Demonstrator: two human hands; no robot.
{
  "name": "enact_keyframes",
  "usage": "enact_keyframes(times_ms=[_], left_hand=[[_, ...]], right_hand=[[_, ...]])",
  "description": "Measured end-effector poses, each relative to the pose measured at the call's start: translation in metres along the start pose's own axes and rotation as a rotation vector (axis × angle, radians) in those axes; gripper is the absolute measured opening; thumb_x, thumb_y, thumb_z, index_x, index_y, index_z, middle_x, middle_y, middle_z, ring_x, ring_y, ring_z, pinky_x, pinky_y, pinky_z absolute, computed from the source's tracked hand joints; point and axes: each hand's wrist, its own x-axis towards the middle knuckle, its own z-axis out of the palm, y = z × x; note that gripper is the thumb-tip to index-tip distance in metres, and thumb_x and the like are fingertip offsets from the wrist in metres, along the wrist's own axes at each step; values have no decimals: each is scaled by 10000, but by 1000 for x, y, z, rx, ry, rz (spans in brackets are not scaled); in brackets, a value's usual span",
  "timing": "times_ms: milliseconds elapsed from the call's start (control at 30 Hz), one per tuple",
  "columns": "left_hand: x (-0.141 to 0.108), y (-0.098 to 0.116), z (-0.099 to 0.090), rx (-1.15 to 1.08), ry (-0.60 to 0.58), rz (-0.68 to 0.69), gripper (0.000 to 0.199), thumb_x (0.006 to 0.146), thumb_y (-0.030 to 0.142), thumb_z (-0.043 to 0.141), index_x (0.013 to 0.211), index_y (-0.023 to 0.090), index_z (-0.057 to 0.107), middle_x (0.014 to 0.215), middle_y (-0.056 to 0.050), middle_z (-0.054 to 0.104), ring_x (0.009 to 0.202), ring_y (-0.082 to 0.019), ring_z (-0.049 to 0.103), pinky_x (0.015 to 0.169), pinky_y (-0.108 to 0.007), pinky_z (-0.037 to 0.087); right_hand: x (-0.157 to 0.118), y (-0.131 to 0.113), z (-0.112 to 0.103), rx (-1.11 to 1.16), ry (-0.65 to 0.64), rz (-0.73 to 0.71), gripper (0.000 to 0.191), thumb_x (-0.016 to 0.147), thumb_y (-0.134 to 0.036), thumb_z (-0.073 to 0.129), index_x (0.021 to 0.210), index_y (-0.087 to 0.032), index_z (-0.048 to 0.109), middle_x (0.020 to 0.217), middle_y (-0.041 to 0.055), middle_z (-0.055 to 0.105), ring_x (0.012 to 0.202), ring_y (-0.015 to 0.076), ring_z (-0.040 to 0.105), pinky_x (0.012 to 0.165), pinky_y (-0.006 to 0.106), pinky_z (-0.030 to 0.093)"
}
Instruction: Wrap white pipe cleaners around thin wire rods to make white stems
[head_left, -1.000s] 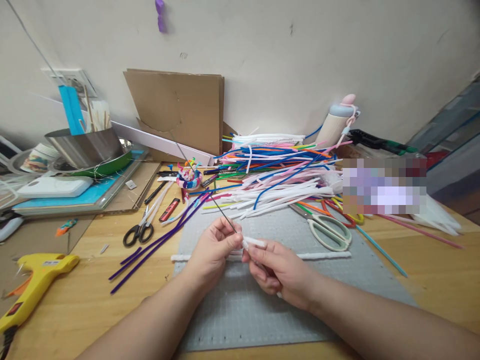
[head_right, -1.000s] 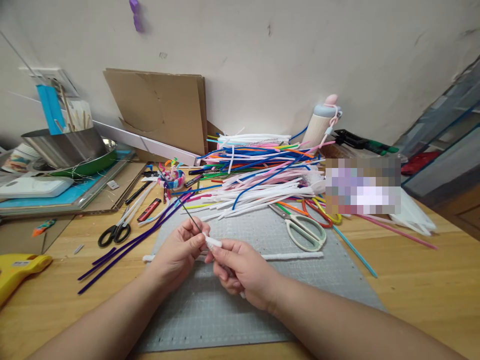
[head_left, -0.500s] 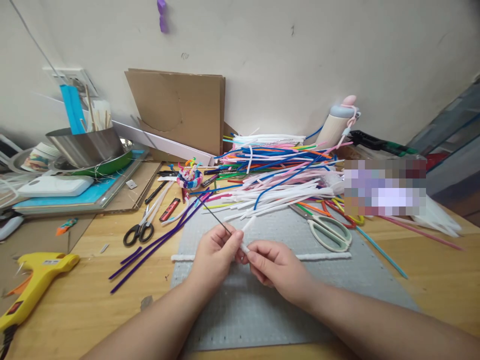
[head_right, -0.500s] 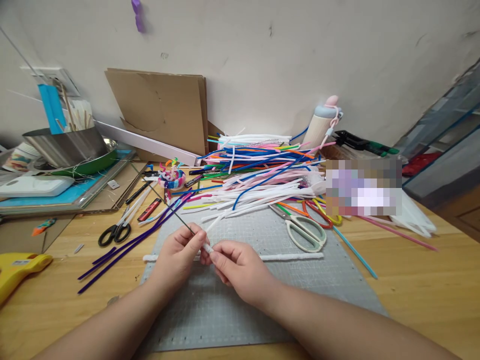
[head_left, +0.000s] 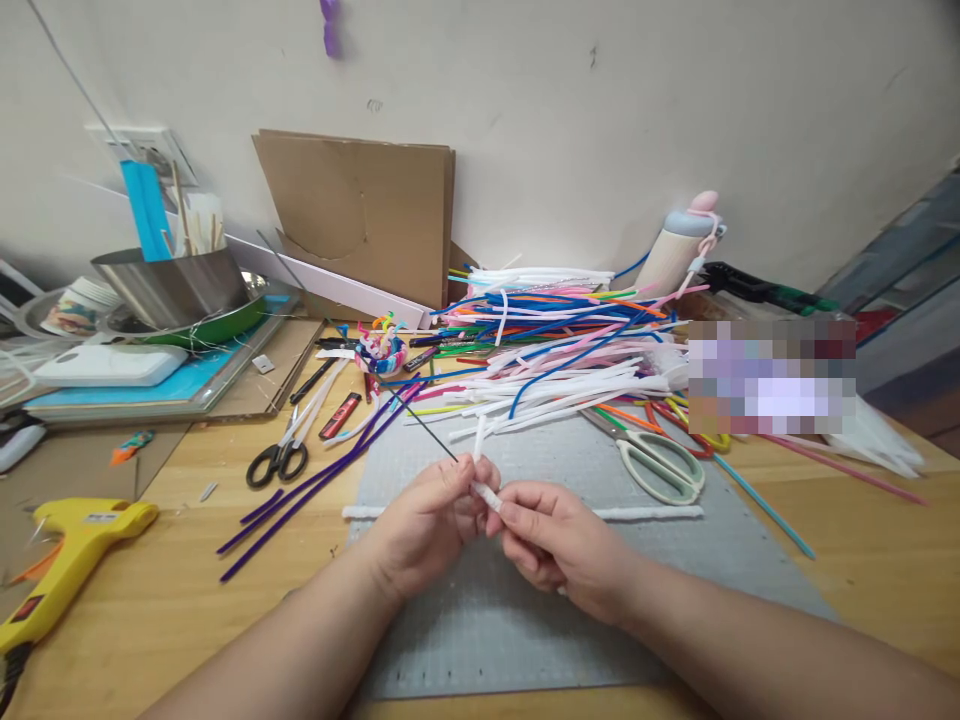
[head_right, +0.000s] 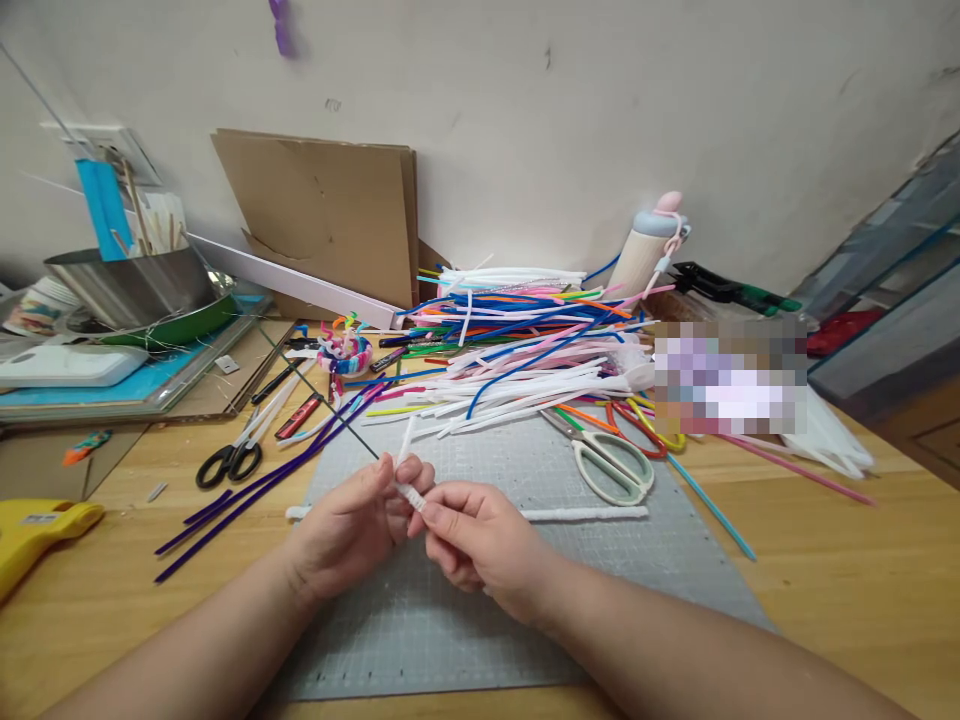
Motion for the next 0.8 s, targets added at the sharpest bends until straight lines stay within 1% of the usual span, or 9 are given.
enact_keyframes(times_ms=[67,167,267,367,433,500,567,700,800], left_hand=[[-1,3,-1,-87,-59,-34,225,706,346,623,738,127,584,703,-7,525,577,-120,536,617,-244,389],[-1,6,-2,-136,-126,-79,210,680,328,576,707,120,586,638,-4,479,567,-139,536,593,-247,373],[-1,5,-2,-82,-140,-83,290,754,387,529,602,140,535,570,12,422,520,-147,547,521,-238,331],[-1,2,-3,22,-138,-89,359,769,393,568,522,149,475,518,22,395,441,-116,493,450,-228,283],[0,0,-4,78,-114,-92,334,766,366,595,534,145,501,481,31,381,406,-88,424,425,-218,266],[0,0,-5,88,-72,-94,262,756,334,620,604,130,562,474,40,389,396,-64,368,422,-205,277],[0,0,-5,48,-24,-92,208,745,313,646,679,122,597,495,43,420,407,-51,362,434,-192,309],[2,1,-5,-84,68,-3,173,736,295,684,719,145,600,533,37,491,490,-68,478,511,-190,396],[3,1,-7,-96,111,86,155,728,281,698,776,151,629,632,6,590,592,-103,556,615,-234,449]], right_hand=[[-2,0,-1,83,-48,21,248,845,-392,567,782,-152,560,455,-81,442,313,15,217,306,150,130],[-4,-2,-2,163,-138,57,235,846,-373,572,787,-146,559,461,-82,445,311,11,209,304,147,131],[-5,-4,-2,143,-198,97,256,847,-385,570,789,-136,566,460,-82,442,310,10,217,301,143,134],[-4,-3,-1,65,-221,128,285,837,-402,582,768,-126,578,456,-77,442,313,14,236,296,142,149],[-4,-2,-1,47,-225,133,285,834,-404,587,765,-127,582,457,-73,443,319,18,244,297,143,154],[-3,-1,-2,62,-224,125,279,838,-404,582,769,-134,579,456,-74,438,320,19,241,298,143,147],[-3,0,-2,95,-224,104,270,843,-399,577,776,-137,577,455,-76,436,313,17,232,299,143,141],[-3,-2,-3,210,-180,52,228,862,-352,560,777,-141,568,460,-75,441,311,11,207,306,140,139],[-3,-4,-4,285,-112,45,202,863,-335,559,784,-150,560,458,-82,434,316,6,182,315,130,137]])
